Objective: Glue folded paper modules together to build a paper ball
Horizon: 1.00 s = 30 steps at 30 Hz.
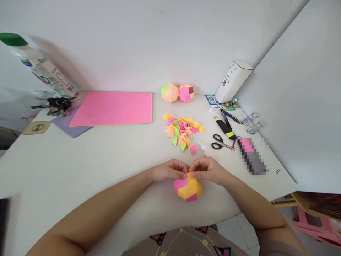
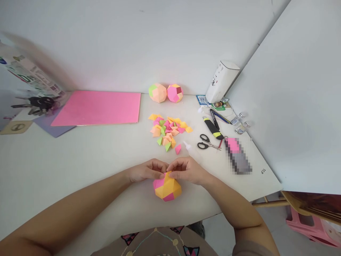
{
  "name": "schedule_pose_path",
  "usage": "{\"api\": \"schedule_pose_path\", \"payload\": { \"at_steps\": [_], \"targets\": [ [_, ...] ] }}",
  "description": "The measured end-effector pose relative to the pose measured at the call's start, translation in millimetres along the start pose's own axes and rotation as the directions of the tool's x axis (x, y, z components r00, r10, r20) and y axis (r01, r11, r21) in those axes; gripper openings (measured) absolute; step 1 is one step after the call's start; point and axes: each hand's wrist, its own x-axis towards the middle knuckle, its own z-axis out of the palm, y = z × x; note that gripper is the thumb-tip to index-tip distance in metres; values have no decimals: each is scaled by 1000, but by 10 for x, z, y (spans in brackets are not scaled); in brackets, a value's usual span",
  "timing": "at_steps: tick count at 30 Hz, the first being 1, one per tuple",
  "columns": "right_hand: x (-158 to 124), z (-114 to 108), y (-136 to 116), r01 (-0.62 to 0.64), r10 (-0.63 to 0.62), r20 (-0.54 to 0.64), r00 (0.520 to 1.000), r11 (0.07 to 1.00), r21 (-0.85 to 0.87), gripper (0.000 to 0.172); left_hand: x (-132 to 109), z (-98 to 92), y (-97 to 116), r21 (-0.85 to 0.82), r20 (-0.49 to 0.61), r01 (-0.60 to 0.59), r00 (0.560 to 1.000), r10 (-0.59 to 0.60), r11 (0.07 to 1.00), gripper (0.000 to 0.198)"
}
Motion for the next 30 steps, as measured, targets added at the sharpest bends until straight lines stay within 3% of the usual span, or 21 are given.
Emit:
{"api": "schedule_pose_path", "payload": {
  "at_steps": [10,20,25,28,30],
  "targets": [
    [12,31,44,-54,56,-29,998,997,46,17,0,11,15,13,-3,8,1000,-8,1000,17],
    [20,102,78,-33,53,-128,990,988,151,21,15,94,29,-3,-84,-3,996,3,1000,34],
    [13,61,52,158,-112,-177,978,950,270,22,73,80,-22,-144,-260,-94,964,54,985,47],
    [1,42,29,326,-260,-264,929,912,248,23,98,36,-35,-322,-374,-182,926,52,929,45],
    [-1,38,21,386,-314,-320,894,901,196,25,97,14,-42,-412,-381,-233,922,65,881,44]
  ]
}}
